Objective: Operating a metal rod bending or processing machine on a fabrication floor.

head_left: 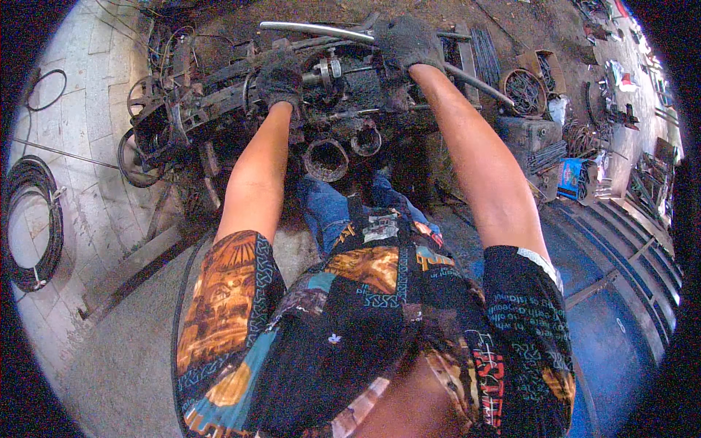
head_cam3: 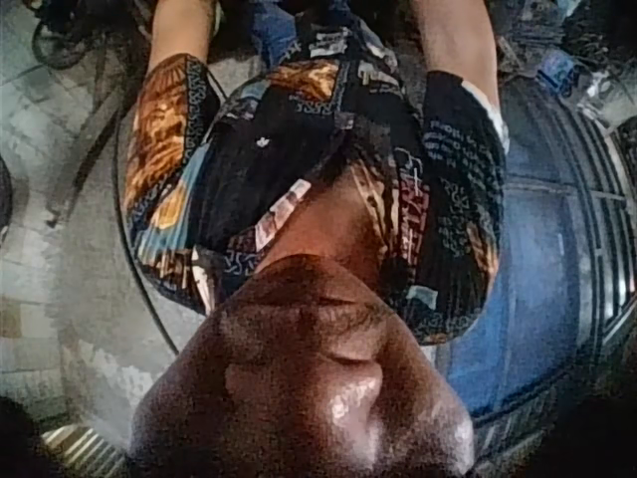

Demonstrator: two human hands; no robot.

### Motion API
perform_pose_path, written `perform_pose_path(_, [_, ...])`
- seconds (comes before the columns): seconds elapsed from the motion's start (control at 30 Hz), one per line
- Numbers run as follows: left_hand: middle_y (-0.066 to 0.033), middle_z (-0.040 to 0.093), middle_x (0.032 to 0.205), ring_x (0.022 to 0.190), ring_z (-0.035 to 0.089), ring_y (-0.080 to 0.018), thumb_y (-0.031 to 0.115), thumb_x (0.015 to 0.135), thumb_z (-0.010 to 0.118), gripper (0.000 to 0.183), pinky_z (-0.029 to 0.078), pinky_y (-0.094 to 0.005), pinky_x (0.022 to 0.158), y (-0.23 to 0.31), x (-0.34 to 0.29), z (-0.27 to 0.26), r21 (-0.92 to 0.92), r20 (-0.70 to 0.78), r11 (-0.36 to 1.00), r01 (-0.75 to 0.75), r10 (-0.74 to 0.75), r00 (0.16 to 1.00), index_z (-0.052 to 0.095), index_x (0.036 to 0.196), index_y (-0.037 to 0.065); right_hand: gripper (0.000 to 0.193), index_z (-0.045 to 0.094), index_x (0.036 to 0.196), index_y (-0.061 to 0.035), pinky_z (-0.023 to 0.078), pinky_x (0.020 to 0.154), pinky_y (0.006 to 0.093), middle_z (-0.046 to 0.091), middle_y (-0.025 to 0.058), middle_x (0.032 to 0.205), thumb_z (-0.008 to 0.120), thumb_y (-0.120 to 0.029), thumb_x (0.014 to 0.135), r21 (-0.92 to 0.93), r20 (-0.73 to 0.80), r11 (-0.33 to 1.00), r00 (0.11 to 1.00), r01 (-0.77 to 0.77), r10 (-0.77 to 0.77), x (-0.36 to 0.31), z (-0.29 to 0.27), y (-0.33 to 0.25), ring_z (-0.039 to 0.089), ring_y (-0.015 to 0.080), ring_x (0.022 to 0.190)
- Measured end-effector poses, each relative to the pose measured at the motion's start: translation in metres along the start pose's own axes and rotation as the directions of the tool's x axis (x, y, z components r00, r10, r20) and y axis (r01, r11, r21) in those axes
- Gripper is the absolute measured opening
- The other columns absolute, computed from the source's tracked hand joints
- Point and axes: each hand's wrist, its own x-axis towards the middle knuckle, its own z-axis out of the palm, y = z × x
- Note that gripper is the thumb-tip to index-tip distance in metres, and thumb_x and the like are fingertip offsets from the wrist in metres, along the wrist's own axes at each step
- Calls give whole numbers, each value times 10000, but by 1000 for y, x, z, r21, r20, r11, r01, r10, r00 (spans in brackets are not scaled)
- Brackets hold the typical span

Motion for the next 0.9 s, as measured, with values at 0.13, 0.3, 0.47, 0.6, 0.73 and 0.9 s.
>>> perform_pose_path(0.13, [-156,577,1321,1168,589,-288,109,924,448,420,471,-364,979,0,-3,-1,90,27,992,-86,84,996,538,1331,58,475,730,989,-71,490,885,513,668,256,1033,517,-481,881,-31,-3,999,1000,18,-18,-2,1,0,638,433,978])
perform_pose_path(0.3, [-174,566,1326,1186,575,-295,109,926,441,419,456,-371,1002,-1,-5,2,14,-49,999,-48,49,998,533,1329,42,467,728,990,-65,491,891,505,671,249,1034,513,-467,890,-116,-6,984,991,134,-136,-1,1,3,636,427,988])
perform_pose_path(0.47, [-184,554,1340,1213,561,-292,113,933,437,421,451,-369,1014,0,-1,1,153,-15,982,-106,110,994,523,1336,28,456,729,981,-64,490,893,503,670,245,1035,515,-456,891,-107,-4,991,997,78,-79,-1,0,1,636,421,987])
perform_pose_path(0.6, [-176,545,1354,1225,553,-292,120,938,434,419,448,-369,1018,-1,-3,4,95,-23,993,-75,78,997,523,1338,36,485,728,980,-58,483,899,509,667,251,1038,506,-481,896,-69,-7,996,998,65,-65,0,-1,0,633,428,995])
perform_pose_path(0.73, [-168,536,1367,1237,544,-291,127,943,431,417,444,-370,1023,-3,-5,13,76,-32,996,-57,60,998,524,1341,45,521,726,983,-51,475,905,518,666,257,1047,499,-511,895,24,25,999,999,33,-34,0,2,0,629,437,1001])
perform_pose_path(0.9, [-158,525,1385,1252,534,-291,136,949,428,415,440,-371,1028,-6,-4,25,95,-7,994,-60,61,998,524,1345,56,518,727,1000,-68,474,909,519,667,245,1060,506,-523,886,-18,-34,999,999,34,-34,2,5,2,630,439,995])
